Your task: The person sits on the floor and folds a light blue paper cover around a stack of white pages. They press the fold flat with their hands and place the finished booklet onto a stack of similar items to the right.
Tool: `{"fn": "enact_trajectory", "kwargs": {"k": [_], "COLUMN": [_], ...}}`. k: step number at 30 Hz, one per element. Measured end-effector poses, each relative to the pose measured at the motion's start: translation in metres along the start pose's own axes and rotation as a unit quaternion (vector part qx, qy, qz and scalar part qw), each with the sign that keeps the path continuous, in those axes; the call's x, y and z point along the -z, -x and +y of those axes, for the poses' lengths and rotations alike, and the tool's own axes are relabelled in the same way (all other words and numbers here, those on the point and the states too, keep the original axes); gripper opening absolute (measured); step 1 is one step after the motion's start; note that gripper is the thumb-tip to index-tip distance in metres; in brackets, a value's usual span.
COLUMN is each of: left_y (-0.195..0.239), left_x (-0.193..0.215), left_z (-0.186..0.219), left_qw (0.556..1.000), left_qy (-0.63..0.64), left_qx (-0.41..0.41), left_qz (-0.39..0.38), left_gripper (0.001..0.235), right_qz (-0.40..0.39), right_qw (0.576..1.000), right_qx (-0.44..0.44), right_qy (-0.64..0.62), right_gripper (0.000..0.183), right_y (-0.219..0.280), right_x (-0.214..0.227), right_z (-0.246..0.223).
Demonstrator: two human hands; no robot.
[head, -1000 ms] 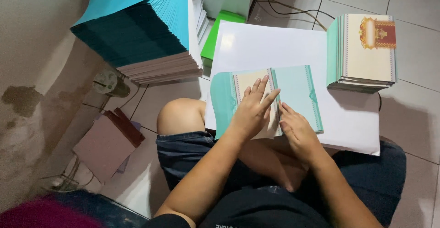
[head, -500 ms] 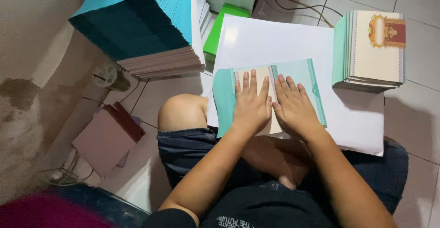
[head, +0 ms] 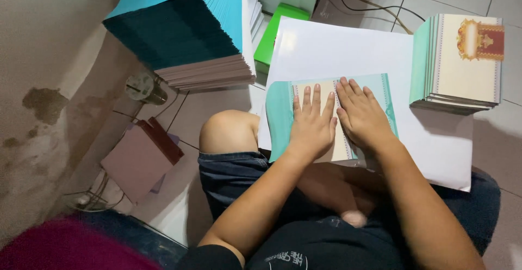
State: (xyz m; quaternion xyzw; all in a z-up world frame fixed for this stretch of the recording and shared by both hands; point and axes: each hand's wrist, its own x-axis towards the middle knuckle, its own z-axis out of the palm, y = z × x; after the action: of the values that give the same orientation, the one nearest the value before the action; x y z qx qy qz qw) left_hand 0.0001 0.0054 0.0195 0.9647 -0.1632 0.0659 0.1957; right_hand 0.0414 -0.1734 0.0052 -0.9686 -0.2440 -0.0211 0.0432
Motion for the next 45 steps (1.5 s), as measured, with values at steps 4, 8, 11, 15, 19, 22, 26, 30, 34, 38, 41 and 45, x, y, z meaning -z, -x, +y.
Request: {"fn": "enact_trajectory", "kwargs": {"k": [4, 8, 11, 15, 19, 22, 26, 30, 34, 38, 41, 45], "left_y": [0.0, 0.007, 0.03, 0.042, 0.046, 0.046, 0.041, 0.033, 0.018, 0.018, 0.022, 0.023], "left_x": [-0.001, -0.001, -0.002, -0.002, 0.024, 0.05, 0.082, 0.119, 0.083, 0.016, 0.001, 0.01], "left_z": [-0.001, 0.0, 0.01, 0.015, 0.008, 0.012, 0.035, 0.056, 0.05, 0.031, 0.025, 0.024], "left_qw": [1.0, 0.998, 0.986, 0.976, 0.958, 0.968, 0.968, 0.938, 0.941, 0.982, 0.984, 0.988], "left_qy": [0.008, -0.027, -0.068, -0.055, -0.04, 0.01, 0.051, 0.112, 0.145, 0.047, -0.022, 0.007], "left_qx": [0.008, -0.048, -0.108, -0.129, -0.16, -0.162, -0.234, -0.189, -0.111, -0.15, -0.168, -0.155], "left_qz": [0.005, -0.036, -0.11, -0.169, -0.235, -0.192, 0.079, 0.268, 0.285, 0.107, 0.05, 0.024], "left_gripper": [0.058, 0.073, 0.111, 0.085, 0.081, 0.057, 0.032, 0.051, 0.046, 0.04, 0.052, 0.061], "right_qz": [-0.018, -0.016, -0.004, 0.013, 0.042, 0.073, 0.209, 0.366, 0.366, 0.347, 0.298, 0.288], "right_qw": [1.0, 0.996, 0.983, 0.969, 0.95, 0.935, 0.916, 0.887, 0.89, 0.867, 0.885, 0.898], "right_qx": [-0.024, -0.066, -0.113, -0.115, -0.096, -0.066, -0.037, -0.075, -0.163, -0.277, -0.315, -0.323], "right_qy": [-0.008, -0.065, -0.147, -0.22, -0.293, -0.341, -0.34, -0.271, -0.217, -0.226, -0.17, 0.076], "right_gripper": [0.067, 0.068, 0.068, 0.065, 0.059, 0.077, 0.056, 0.014, 0.029, 0.012, 0.026, 0.025], "right_y": [0.044, 0.058, 0.061, 0.063, 0.068, 0.079, 0.092, 0.109, 0.112, 0.086, 0.078, 0.083], "right_x": [-0.001, 0.001, 0.011, 0.004, 0.003, 0.014, 0.042, 0.081, 0.126, 0.121, 0.076, 0.029], "right_z": [-0.016, -0.013, -0.017, -0.004, 0.008, 0.003, -0.012, 0.004, 0.074, 0.162, 0.216, 0.234]}}
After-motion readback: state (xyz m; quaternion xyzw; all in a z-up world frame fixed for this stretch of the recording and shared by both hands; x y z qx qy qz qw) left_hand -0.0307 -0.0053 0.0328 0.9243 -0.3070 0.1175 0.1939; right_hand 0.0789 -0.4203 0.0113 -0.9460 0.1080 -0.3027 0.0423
